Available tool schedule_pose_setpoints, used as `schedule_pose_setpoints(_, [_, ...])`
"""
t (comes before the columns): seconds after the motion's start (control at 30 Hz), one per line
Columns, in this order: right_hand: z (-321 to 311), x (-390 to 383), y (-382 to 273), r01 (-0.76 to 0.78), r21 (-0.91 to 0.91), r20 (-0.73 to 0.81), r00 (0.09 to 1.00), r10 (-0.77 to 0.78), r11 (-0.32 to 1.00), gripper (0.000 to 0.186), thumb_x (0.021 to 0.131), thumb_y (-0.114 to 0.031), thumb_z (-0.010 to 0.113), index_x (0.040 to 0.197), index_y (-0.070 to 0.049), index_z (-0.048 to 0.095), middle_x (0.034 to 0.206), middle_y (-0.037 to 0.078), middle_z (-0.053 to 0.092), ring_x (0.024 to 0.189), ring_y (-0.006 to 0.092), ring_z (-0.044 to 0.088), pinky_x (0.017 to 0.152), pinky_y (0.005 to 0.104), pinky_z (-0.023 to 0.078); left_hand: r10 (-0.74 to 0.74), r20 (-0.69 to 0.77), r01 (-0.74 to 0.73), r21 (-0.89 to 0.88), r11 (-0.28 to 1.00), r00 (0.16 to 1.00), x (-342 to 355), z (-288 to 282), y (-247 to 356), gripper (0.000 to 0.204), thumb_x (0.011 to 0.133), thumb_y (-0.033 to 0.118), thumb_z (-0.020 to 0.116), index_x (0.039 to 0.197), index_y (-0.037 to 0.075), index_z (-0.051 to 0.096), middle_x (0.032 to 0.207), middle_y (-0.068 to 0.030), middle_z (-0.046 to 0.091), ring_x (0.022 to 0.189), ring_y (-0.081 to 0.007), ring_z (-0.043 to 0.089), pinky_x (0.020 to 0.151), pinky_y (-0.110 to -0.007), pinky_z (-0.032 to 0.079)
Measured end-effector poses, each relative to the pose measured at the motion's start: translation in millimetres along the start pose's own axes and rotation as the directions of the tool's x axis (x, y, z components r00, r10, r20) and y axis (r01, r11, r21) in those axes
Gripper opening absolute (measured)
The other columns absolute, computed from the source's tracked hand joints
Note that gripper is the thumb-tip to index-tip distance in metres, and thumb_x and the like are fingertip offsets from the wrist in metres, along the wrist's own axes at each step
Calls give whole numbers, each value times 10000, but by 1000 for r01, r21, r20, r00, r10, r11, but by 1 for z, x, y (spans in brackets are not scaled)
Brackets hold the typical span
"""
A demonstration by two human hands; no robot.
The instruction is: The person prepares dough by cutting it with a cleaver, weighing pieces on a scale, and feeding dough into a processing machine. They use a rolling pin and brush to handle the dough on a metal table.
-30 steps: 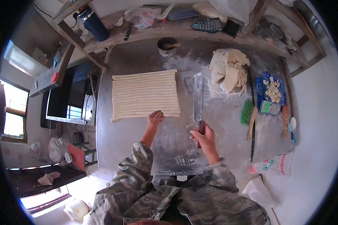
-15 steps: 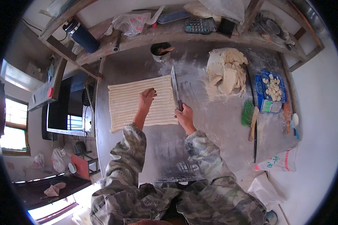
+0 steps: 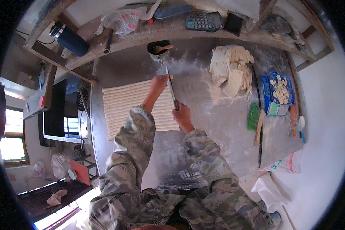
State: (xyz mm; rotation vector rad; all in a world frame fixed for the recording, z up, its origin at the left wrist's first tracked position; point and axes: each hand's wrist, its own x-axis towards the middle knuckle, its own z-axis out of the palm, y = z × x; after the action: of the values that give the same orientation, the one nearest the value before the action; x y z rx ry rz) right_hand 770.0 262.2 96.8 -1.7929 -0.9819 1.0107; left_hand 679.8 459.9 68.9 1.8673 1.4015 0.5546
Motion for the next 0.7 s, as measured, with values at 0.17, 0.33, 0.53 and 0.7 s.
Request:
schedule_pose_setpoints(0.17, [-3,10,17,26,-142,-16,999,-28,990,119,816,-69,605,768,17,538,622,89,583,463,208,624,463,351,530,-141,-16,141,230,963,990,-3,32,49,485,996,388,423,948,15,729,949,-248,712,892,-457,682,806,-544,545])
schedule_pose_setpoints(0.33, [-1,13,-10,-79,-67,85,993,85,995,128,809,-67,597,763,32,530,599,106,582,443,214,615,426,361,515,7,25,-16,374,927,1000,9,28,27,419,982,351,454,878,42,717,935,-216,722,874,-413,705,742,-502,576])
schedule_pose_setpoints(0.53, [-5,24,-13,-136,-55,112,984,142,989,98,798,-31,586,762,40,528,580,111,583,437,207,609,414,358,511,-102,-45,110,249,962,994,12,34,35,365,953,316,492,861,65,741,891,-201,728,862,-410,709,742,-492,580])
schedule_pose_setpoints(0.7, [-2,30,-2,-202,-71,135,968,210,977,74,795,-6,580,765,36,527,575,102,583,429,199,598,407,354,503,-139,-72,153,234,960,988,12,39,33,331,934,309,530,851,71,745,900,-194,725,845,-403,706,745,-481,577])
